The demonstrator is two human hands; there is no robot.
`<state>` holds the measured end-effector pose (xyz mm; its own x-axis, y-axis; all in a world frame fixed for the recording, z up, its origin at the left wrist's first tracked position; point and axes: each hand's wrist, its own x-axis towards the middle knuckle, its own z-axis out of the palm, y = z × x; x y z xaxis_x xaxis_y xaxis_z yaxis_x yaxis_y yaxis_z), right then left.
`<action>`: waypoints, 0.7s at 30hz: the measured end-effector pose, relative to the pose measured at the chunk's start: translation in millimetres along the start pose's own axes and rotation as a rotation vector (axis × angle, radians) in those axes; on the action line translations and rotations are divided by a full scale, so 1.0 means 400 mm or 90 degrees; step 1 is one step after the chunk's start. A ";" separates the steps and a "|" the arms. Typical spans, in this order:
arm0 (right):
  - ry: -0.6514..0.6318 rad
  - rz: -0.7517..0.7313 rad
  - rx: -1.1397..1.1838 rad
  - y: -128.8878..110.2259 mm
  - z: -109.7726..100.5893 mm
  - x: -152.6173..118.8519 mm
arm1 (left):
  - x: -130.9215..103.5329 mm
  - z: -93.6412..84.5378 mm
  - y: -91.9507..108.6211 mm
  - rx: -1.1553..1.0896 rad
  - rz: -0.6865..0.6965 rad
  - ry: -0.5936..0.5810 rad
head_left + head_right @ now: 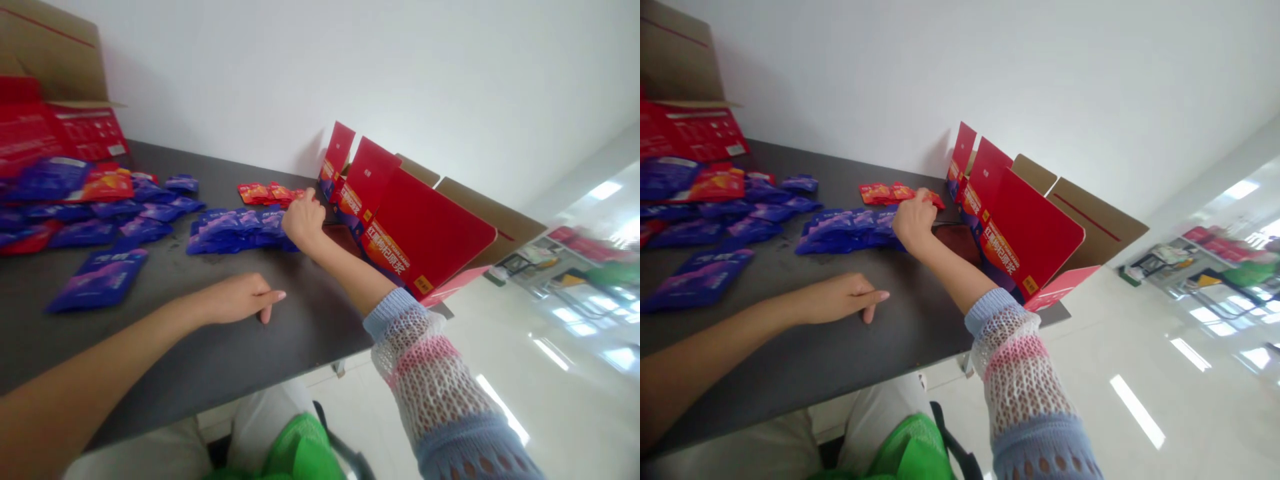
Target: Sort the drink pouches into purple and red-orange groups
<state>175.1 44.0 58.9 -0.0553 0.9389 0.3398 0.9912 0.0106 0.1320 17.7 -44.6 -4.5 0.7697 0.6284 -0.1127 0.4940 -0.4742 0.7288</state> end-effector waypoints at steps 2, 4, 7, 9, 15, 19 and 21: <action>0.037 0.022 -0.003 -0.010 0.005 -0.017 | 0.000 -0.003 0.008 0.005 -0.005 -0.002; 0.032 0.016 0.007 -0.019 0.010 -0.032 | -0.001 -0.005 0.013 0.007 -0.010 -0.004; 0.008 -0.011 0.029 -0.029 0.011 -0.049 | -0.001 -0.005 0.013 0.011 -0.015 -0.004; -0.003 -0.042 0.044 -0.031 0.009 -0.059 | -0.002 -0.004 0.009 0.013 -0.018 0.000; 0.016 -0.170 0.115 -0.032 0.010 -0.068 | -0.002 0.000 0.000 0.037 -0.006 0.010; -0.065 -0.183 0.157 -0.034 0.010 -0.012 | 0.000 -0.001 -0.002 0.044 -0.009 0.015; -0.127 -0.177 0.176 -0.037 0.007 0.031 | 0.000 0.000 -0.002 0.048 -0.011 0.015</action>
<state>160.2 56.2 58.6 -0.3269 0.9350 0.1373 0.9383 0.3384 -0.0708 17.4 -44.4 -5.1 0.7511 0.6512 -0.1084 0.5369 -0.5071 0.6742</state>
